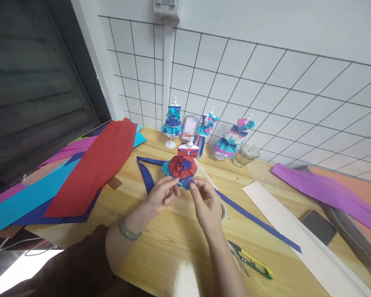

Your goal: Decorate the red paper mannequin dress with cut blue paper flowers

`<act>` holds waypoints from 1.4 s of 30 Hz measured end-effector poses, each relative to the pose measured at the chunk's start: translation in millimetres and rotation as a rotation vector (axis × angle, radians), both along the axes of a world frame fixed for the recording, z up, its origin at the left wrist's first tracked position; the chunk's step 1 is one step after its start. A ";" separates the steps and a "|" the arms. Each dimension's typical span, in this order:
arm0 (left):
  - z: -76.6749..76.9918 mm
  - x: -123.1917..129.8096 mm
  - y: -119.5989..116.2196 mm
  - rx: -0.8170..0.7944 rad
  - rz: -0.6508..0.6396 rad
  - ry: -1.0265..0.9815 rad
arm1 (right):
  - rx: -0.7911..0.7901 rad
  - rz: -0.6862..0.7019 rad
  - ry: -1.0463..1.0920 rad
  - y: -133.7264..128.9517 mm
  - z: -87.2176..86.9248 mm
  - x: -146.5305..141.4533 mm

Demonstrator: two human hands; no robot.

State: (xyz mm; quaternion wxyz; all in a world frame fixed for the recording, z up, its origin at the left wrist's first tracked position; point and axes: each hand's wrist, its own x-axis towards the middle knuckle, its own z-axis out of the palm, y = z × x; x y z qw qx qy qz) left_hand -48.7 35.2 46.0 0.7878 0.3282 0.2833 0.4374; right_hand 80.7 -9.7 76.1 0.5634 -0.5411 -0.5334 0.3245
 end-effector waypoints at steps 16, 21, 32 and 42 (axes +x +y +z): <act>0.1 -1.0 0.6 -0.008 -0.042 -0.070 | -0.023 0.083 0.035 20.5 -10.0 1.3; 0.0 -0.8 0.1 -0.008 -0.039 -0.078 | 0.004 0.042 -0.002 22.5 -12.6 1.4; -1.1 -0.9 0.7 -0.010 -0.048 -0.087 | 0.018 0.029 0.058 28.0 -13.3 -1.3; -1.3 -0.6 0.7 -0.010 -0.045 -0.095 | 0.051 0.025 0.081 30.5 -16.9 -1.7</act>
